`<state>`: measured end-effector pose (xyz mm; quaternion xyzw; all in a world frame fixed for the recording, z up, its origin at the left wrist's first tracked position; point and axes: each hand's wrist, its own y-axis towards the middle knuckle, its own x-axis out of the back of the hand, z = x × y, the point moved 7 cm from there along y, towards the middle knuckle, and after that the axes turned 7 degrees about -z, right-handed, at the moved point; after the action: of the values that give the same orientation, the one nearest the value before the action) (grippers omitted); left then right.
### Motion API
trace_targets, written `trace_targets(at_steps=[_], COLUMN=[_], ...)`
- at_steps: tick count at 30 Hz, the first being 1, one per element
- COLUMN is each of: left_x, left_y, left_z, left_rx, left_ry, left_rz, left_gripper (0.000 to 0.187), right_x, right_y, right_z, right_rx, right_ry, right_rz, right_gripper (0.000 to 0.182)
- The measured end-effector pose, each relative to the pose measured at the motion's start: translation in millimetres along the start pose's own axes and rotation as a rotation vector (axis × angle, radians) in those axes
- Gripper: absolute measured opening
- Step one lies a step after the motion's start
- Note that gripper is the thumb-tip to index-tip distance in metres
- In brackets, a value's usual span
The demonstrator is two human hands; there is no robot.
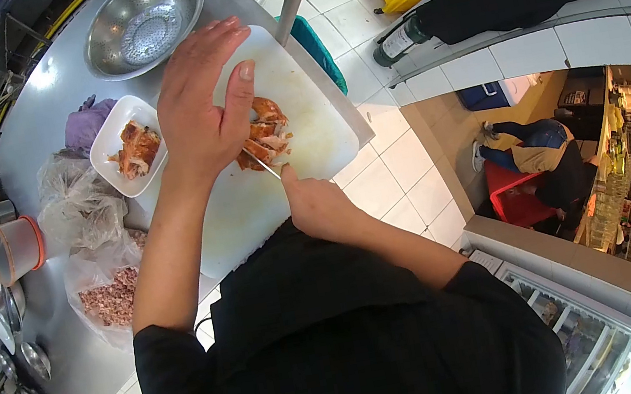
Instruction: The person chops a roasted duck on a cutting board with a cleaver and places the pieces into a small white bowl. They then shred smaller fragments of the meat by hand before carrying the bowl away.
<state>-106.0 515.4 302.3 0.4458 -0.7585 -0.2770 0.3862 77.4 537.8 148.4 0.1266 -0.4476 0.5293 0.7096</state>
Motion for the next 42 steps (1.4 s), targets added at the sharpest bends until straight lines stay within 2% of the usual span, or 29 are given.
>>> trace_targets(at_steps=[3, 5, 6, 8, 9, 11, 14, 15, 18, 19, 21, 25, 26, 28, 33, 36, 38, 40, 41, 42], left_x=[-4.0, -10.6, -13.8, -29.8, -43.5, -93.1, -89.7, -85.2, -36.2, -32.1, -8.6, -14.3, -11.7, -14.2, -11.1, -19.8, -31.9, -55.8, -58.6, -69.1], left_y=[5.2, 8.3, 4.3, -16.9, -41.7, -115.3, -71.7, -58.4, 13.4, 7.5, -26.6, -151.9, -168.9, -194.2, -206.3, -189.6, -172.0, -161.6, -162.3, -169.9], left_z=[-5.2, -22.1, -27.0, -27.1, -7.2, 45.4, 23.6, 14.0, -13.3, -10.8, 9.9, 36.4, 35.4, 38.6, 41.8, 45.2, 52.3, 60.3, 60.0, 61.5], left_rx=[0.001, -0.108, -0.108, -0.107, -0.104, -0.004, -0.125, -0.117, -0.123, -0.126, 0.076, 0.282, 0.284, 0.326, 0.331, 0.341, 0.347, 0.286, 0.29, 0.286], left_ry=[-0.063, 0.145, 0.145, 0.212, 0.213, 0.323, 0.388, 0.384, 0.137, 0.145, 0.008, 0.16, 0.165, 0.304, 0.288, 0.266, 0.252, 0.324, 0.331, 0.37], left_rz=[0.059, 0.151, 0.149, 0.201, 0.197, 0.683, 0.527, 0.537, 0.04, 0.039, -0.11, 0.2, 0.2, 0.34, 0.283, 0.229, 0.212, 0.398, 0.387, 0.486], left_gripper=[0.034, 0.045, 0.045, 0.053, 0.053, 0.054, 0.054, 0.054, 0.05, 0.05, 0.039, 0.026, 0.026, 0.026, 0.033, 0.043, 0.049, 0.065, 0.065, 0.07], right_x=[-2.5, -2.9, -3.9, -7.3, -10.5, -23.5, -12.6, -15.3, -15.3, -12.8, -9.7, 3.5, 11.6, 33.2, 61.7, 73.3, 70.8, 62.0, 54.7, 40.4], right_y=[1.5, 2.1, 2.0, 4.2, 4.2, -6.1, 8.7, 4.5, 4.3, 6.5, 8.7, 9.4, 8.6, 6.3, 2.8, 1.2, -7.4, -12.4, -13.0, -13.9], right_z=[-1.9, -1.9, -2.4, -3.6, -6.3, -13.3, -13.4, -12.0, -15.3, -15.7, -21.9, -26.5, -22.0, -18.0, -66.3, -111.2, -130.9, -148.8, -161.0, -175.7], right_rx=[-0.043, -0.048, -0.053, -0.064, -0.076, -0.073, -0.065, -0.076, -0.062, -0.043, -0.055, -0.083, -0.08, -0.106, -0.052, -0.145, -0.392, -0.409, -0.428, -0.439], right_ry=[-0.01, -0.004, 0.001, -0.01, -0.019, -0.006, -0.007, -0.008, 0.008, 0.028, 0.055, 0.127, 0.129, 0.131, 0.135, 0.368, 0.698, 0.746, 0.801, 0.802], right_rz=[0.046, 0.054, 0.064, 0.069, 0.075, 0.068, 0.017, 0.03, 0.054, 0.051, 0.045, 0.024, 0.027, -0.005, -0.137, -0.089, 0.046, 0.056, 0.057, 0.1], right_gripper=[0.03, 0.032, 0.033, 0.033, 0.033, 0.034, 0.034, 0.033, 0.027, 0.023, 0.021, 0.023, 0.023, 0.022, 0.018, 0.017, 0.014, 0.012, 0.011, 0.012])
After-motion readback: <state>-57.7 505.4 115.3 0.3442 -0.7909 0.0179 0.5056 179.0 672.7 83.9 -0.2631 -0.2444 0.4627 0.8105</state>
